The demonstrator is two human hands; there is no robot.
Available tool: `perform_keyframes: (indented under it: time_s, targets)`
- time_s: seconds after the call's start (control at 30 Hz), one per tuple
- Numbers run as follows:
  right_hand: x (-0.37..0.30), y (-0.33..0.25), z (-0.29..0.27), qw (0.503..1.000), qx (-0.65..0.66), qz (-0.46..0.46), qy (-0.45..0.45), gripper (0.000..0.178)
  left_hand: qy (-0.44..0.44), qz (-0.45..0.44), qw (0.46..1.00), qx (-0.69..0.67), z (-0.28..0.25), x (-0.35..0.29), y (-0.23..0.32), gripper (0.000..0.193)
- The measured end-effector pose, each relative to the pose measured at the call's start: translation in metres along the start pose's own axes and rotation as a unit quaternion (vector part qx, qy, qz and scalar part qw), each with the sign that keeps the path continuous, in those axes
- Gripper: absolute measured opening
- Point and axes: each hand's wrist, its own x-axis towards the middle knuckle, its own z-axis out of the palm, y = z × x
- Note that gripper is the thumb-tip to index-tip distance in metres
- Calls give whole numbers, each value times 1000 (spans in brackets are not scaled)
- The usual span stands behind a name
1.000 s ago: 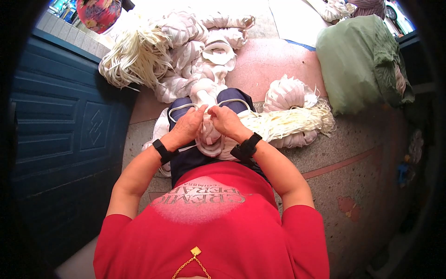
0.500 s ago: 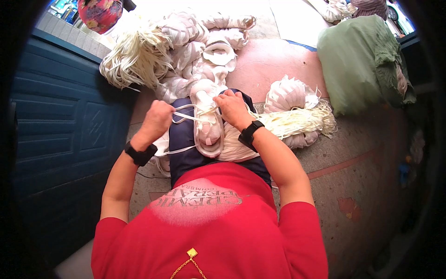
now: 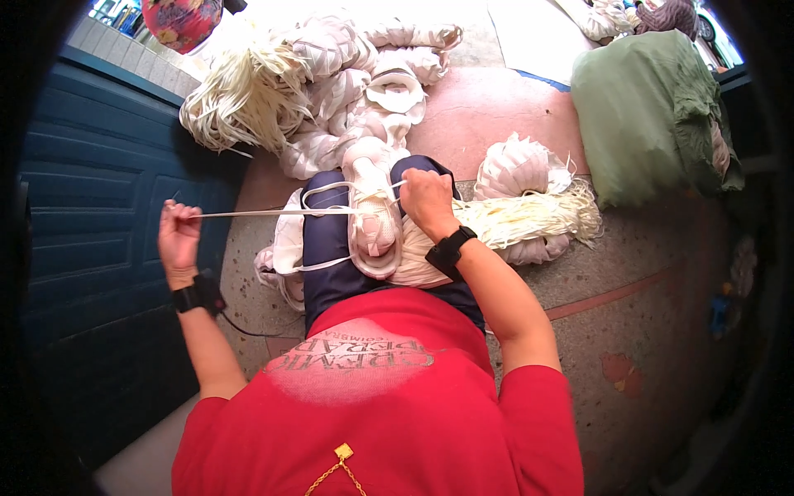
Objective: Threading and lacing white shoe components by hand in a workshop.
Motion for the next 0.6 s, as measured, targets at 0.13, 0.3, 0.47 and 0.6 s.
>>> perform_keyframes:
  time_s: [0.13,0.3,0.47,0.6]
  targets:
    - [-17,-15,2,996,46,-13,-80,16,58,-1,987,151,-21,1,70,10]
    - [-21,-13,-6,987,132,-23,-88,15,147,-26,973,174,-40,27,76,13]
    - [-34,-13,-12,966,188,-134,-116,21,251,-8,886,390,-56,64,13,7]
    - [-41,-23,-16,957,118,-205,-168,20,94,-28,776,624,19,60,-95,34]
